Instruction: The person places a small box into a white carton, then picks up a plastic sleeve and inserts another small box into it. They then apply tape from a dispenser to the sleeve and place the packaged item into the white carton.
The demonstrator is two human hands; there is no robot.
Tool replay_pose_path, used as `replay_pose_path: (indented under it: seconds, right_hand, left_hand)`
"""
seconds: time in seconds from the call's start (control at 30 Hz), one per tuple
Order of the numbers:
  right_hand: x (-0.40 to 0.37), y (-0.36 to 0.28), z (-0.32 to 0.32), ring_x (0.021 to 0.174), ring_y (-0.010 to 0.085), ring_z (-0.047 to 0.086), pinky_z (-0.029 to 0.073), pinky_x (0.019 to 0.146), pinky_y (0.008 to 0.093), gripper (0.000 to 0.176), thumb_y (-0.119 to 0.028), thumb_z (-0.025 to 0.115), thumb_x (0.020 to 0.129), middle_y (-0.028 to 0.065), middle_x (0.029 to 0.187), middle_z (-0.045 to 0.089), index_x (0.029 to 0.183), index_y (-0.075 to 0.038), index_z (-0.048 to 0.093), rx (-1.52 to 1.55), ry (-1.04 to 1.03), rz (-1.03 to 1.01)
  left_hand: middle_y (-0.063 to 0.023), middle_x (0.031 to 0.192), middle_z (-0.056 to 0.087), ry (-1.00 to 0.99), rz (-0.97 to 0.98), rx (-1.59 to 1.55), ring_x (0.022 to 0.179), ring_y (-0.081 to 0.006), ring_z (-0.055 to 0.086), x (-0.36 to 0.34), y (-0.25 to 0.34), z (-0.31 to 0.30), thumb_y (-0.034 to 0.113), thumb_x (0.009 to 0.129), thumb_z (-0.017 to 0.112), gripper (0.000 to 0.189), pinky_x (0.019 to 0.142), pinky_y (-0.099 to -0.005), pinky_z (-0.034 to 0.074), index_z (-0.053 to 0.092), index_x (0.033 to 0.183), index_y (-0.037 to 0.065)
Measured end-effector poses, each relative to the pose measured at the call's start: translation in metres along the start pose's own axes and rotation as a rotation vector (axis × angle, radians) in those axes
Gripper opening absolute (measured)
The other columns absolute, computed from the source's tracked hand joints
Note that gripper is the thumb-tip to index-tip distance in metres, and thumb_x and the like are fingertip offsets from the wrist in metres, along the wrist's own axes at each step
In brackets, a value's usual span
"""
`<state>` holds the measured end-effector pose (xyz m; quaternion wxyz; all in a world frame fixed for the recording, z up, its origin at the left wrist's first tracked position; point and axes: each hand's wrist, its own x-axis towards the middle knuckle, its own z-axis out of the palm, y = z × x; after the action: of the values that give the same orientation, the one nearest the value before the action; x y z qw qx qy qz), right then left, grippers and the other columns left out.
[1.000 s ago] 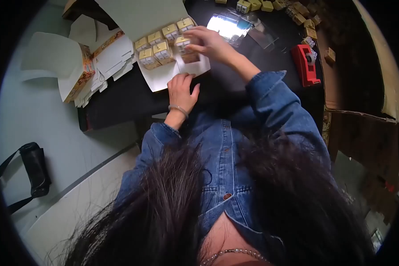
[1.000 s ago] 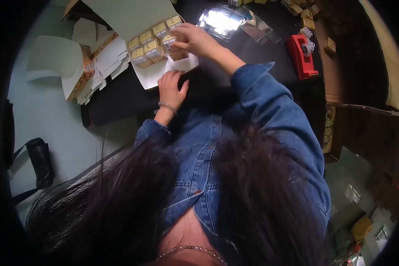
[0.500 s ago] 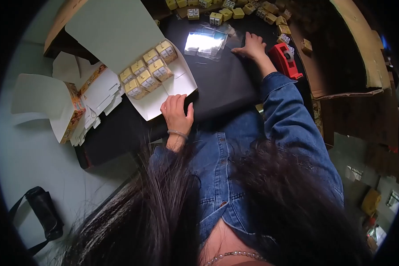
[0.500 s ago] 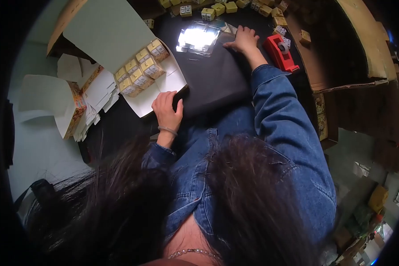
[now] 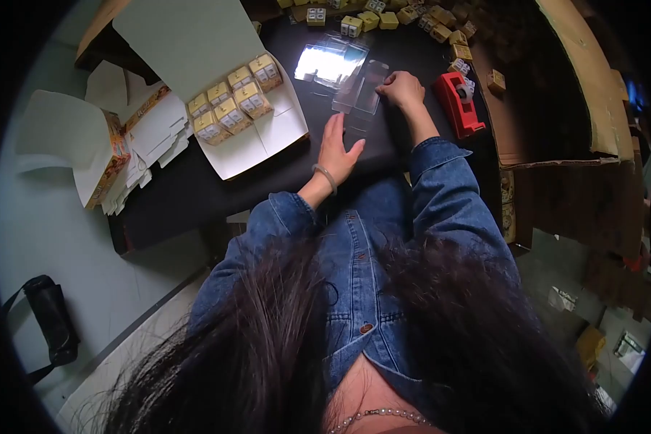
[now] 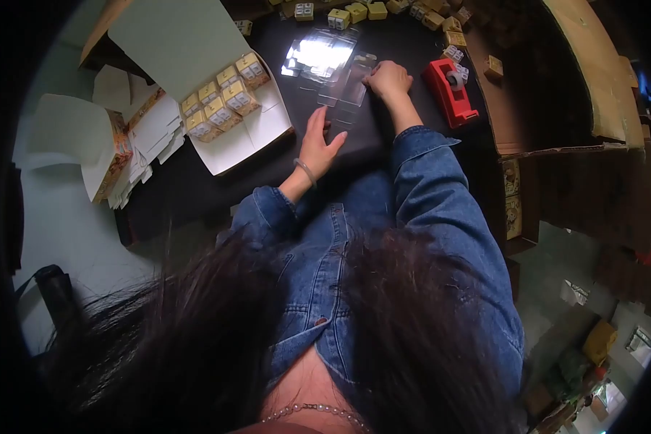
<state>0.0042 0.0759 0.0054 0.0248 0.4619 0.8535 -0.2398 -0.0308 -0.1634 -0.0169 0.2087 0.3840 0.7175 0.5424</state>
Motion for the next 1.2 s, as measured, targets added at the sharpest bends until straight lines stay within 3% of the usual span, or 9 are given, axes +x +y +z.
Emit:
replay_pose_path:
  seconds: [0.2,0.47,0.57,0.63,0.73,0.83,0.93,1.07,1.2]
  right_hand:
    - [-0.026,-0.053,0.019,0.120,0.0388,0.053,0.045,0.094,0.0460,0.091,-0.060,0.080,0.063,0.0217,0.122,0.061,0.125,0.001,0.053,-0.211,0.182,0.072]
    - [-0.008,-0.011,0.019,0.098,0.0268,0.066,0.047,0.088,0.0411,0.039,-0.041,0.075,0.078,0.0091,0.104,0.071,0.097,-0.007,0.070,0.107,0.068,0.045]
    - [-0.032,0.023,0.004,0.074,0.0143,0.063,0.048,0.064,0.0262,0.020,-0.024,0.060,0.094,0.0051,0.085,0.067,0.096,-0.005,0.064,0.872,0.116,-0.016]
    - [-0.070,0.034,-0.002,0.064,0.0072,0.054,0.044,0.058,0.0220,0.016,-0.021,0.056,0.097,0.0004,0.076,0.059,0.095,-0.005,0.060,1.112,-0.314,-0.143]
    - [-0.134,0.007,0.021,0.069,0.0133,0.057,0.046,0.061,0.0250,0.017,-0.020,0.060,0.095,0.0047,0.081,0.059,0.101,-0.005,0.057,1.085,-0.630,-0.225]
    - [-0.150,-0.016,-0.001,0.106,0.0303,0.055,0.044,0.091,0.0373,0.047,-0.017,0.067,0.085,0.0123,0.109,0.061,0.128,-0.007,0.050,0.169,0.684,-0.707]
    - [-0.138,-0.016,-0.027,0.109,0.0259,0.055,0.036,0.098,0.0366,0.038,-0.023,0.069,0.084,0.0069,0.110,0.062,0.118,-0.010,0.060,0.032,0.412,-0.982]
    - [-0.133,-0.008,-0.045,0.087,0.0124,0.056,0.042,0.084,0.0267,0.010,-0.013,0.065,0.089,0.0037,0.091,0.061,0.085,-0.004,0.066,0.801,-0.471,-0.709]
    - [-0.132,0.000,-0.038,0.082,0.0135,0.060,0.047,0.076,0.0273,0.006,-0.008,0.066,0.088,0.0045,0.088,0.064,0.089,-0.002,0.066,0.955,-0.732,-0.797]
  left_hand:
    - [-0.0226,0.151,0.031,-0.159,-0.092,0.355,0.134,-0.0382,0.037,0.028,-0.013,0.018,0.034,0.083,0.066,0.078,0.111,-0.0420,0.032,0.034,0.142,-0.006]
    - [-0.0185,0.151,0.033,-0.382,-0.047,0.436,0.131,-0.0318,0.041,0.019,-0.001,0.031,0.036,0.081,0.069,0.073,0.104,-0.0437,0.038,0.042,0.140,0.001]
    - [-0.0149,0.145,0.041,0.011,-0.193,-0.361,0.123,-0.0210,0.049,0.004,-0.012,0.017,0.024,0.083,0.075,0.076,0.093,-0.0306,0.047,0.037,0.144,0.000]
    - [-0.0140,0.146,0.041,0.020,-0.278,-0.725,0.127,-0.0221,0.047,0.005,-0.008,-0.002,0.027,0.085,0.072,0.081,0.101,-0.0309,0.043,0.028,0.148,0.000]
    - [-0.0134,0.148,0.039,-0.362,-0.428,-1.156,0.133,-0.0256,0.043,0.007,0.015,-0.024,0.009,0.094,0.049,0.064,0.110,-0.0312,0.033,0.021,0.151,0.003]
    - [-0.0145,0.145,0.041,-0.543,-0.378,-1.116,0.134,-0.0267,0.041,0.013,0.025,-0.039,-0.003,0.087,0.042,0.069,0.112,-0.0376,0.032,0.021,0.152,0.005]
    - [-0.0177,0.140,0.044,-0.638,-0.313,-0.959,0.132,-0.0281,0.043,0.004,0.038,-0.049,-0.001,0.084,0.046,0.070,0.113,-0.0408,0.032,0.025,0.151,0.007]
    - [-0.0181,0.116,0.054,-0.777,-0.533,-1.152,0.111,-0.0290,0.058,0.000,0.039,-0.058,0.009,0.077,0.071,0.079,0.101,-0.0388,0.045,0.029,0.144,0.007]
    - [-0.0217,0.119,0.053,-0.878,-0.472,-1.154,0.113,-0.0304,0.057,-0.013,0.041,-0.057,0.010,0.077,0.071,0.091,0.102,-0.0397,0.044,0.018,0.150,0.008]
